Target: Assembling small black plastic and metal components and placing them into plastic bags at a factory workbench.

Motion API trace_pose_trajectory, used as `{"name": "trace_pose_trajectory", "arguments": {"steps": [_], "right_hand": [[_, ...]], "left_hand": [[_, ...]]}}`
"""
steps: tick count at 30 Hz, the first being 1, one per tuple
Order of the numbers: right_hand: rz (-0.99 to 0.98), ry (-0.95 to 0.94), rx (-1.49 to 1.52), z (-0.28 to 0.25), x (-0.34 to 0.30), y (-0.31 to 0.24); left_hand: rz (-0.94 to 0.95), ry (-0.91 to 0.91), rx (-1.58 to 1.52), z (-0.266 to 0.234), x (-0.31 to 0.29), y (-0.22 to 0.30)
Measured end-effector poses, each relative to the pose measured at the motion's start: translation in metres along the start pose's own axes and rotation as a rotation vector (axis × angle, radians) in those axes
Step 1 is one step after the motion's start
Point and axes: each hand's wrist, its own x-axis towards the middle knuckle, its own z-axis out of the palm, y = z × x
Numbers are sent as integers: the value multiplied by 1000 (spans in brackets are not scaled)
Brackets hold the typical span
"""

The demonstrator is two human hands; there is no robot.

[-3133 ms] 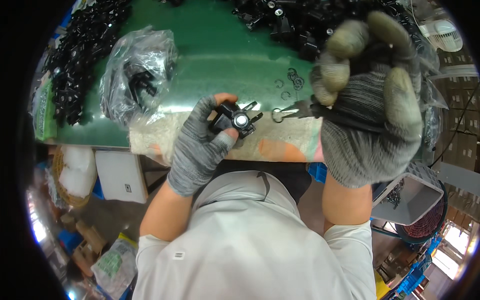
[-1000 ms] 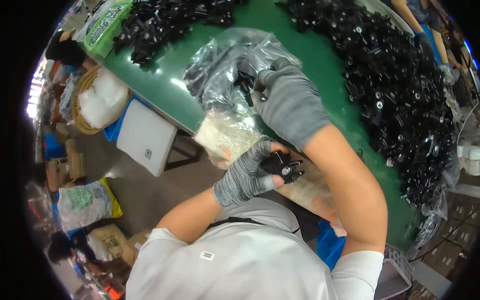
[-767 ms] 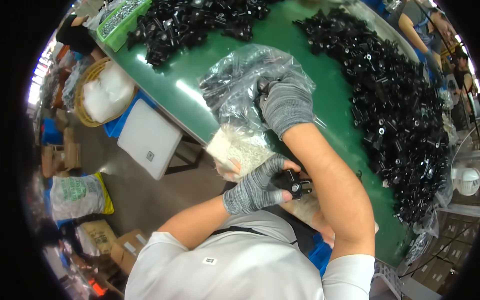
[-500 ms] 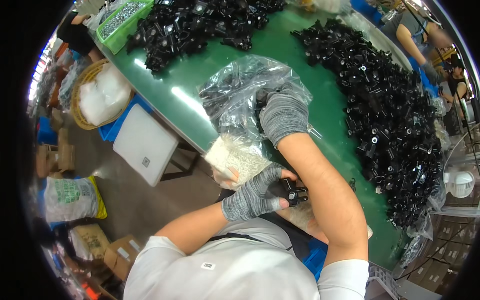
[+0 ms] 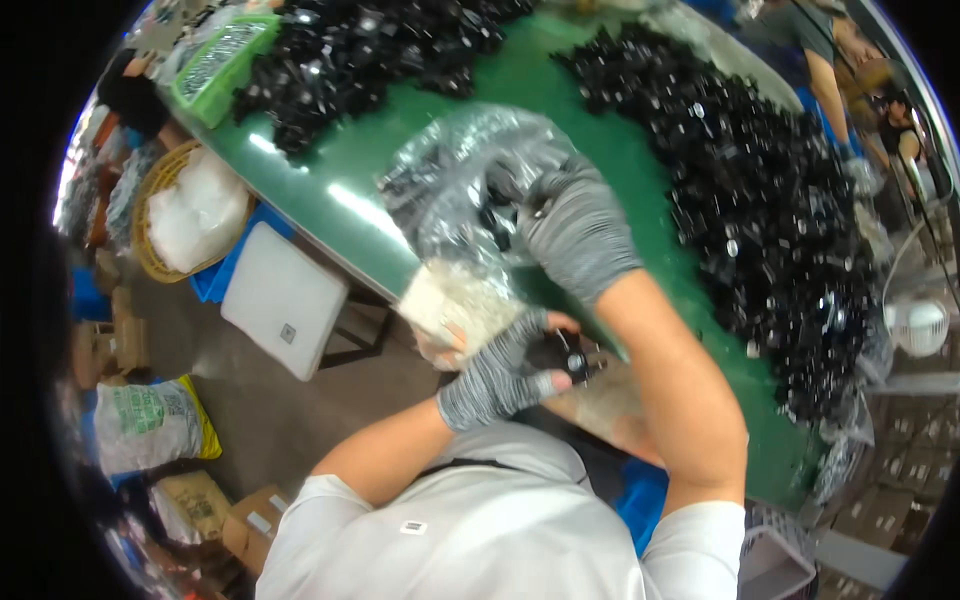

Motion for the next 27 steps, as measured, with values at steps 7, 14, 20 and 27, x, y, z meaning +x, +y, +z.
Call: {"name": "trace_pose_trajectory", "arguments": {"steps": [7, 14, 20, 27], "right_hand": [[-4, 168, 144, -99, -102, -10], [-138, 186, -182, -91, -154, -8], [-321, 43, -86, -103, -154, -1], [62, 424, 873, -118, -159, -6]], "left_hand": [[-91, 33, 69, 11, 10, 31], [-69, 8, 321, 25, 20, 38], [-123, 11, 200, 29, 22, 37], [-322, 58, 80, 34, 32, 54]]}}
